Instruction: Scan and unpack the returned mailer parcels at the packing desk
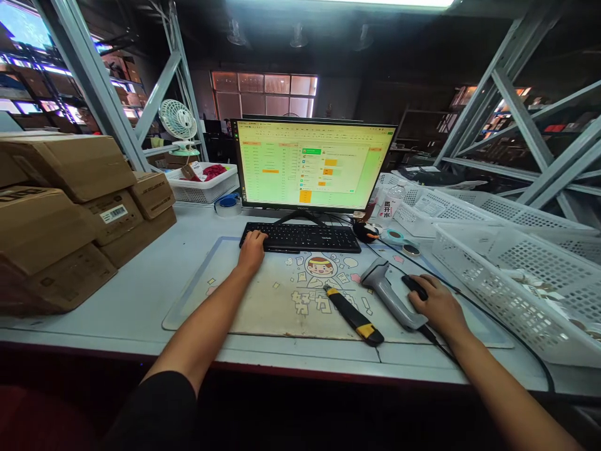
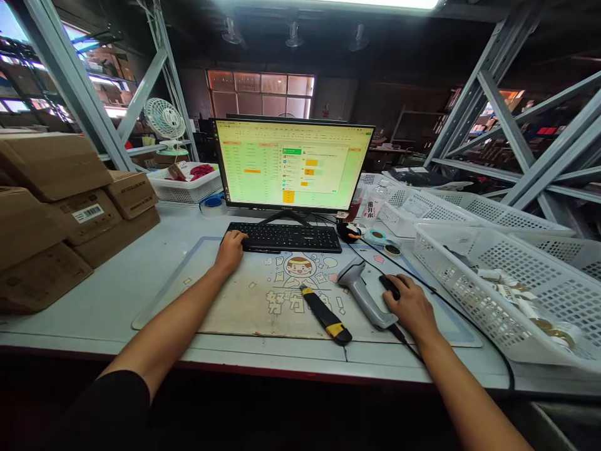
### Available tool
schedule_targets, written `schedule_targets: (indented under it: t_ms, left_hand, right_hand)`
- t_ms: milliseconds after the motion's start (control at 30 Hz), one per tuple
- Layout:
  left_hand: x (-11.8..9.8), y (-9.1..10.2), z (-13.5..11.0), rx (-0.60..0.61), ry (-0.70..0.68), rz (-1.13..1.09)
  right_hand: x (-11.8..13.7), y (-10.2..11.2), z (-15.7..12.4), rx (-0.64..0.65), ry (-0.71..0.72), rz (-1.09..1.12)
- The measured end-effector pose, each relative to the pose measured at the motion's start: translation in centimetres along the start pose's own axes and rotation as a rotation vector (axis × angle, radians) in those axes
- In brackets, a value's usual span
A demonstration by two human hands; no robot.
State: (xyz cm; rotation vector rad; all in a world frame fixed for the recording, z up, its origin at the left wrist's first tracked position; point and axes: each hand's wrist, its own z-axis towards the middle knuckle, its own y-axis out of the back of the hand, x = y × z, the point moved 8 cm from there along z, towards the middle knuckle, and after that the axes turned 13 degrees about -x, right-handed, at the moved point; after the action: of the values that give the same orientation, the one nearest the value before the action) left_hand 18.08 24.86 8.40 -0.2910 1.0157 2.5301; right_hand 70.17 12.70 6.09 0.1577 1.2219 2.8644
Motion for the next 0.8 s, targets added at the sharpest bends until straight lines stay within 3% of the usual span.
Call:
schedule_targets:
  t_ms: [300,533,800]
  left_hand:
    - [0.3,-0.9,-0.4,0.094,0.029,0.071]
    - [0.5,-2.2,-1.3,0.205,0.048,0.119]
    - [0.7,-1.7,-1.3,0.224,0.092,0.134]
  right_hand:
    - [0.3,0.0,0.1,0.012,0.052,0.158]
    - [1.0,0.4,0.4,0.093,0.015,0.173]
    - [0.4,-0.3,0.4,0.051,0.046,0.183]
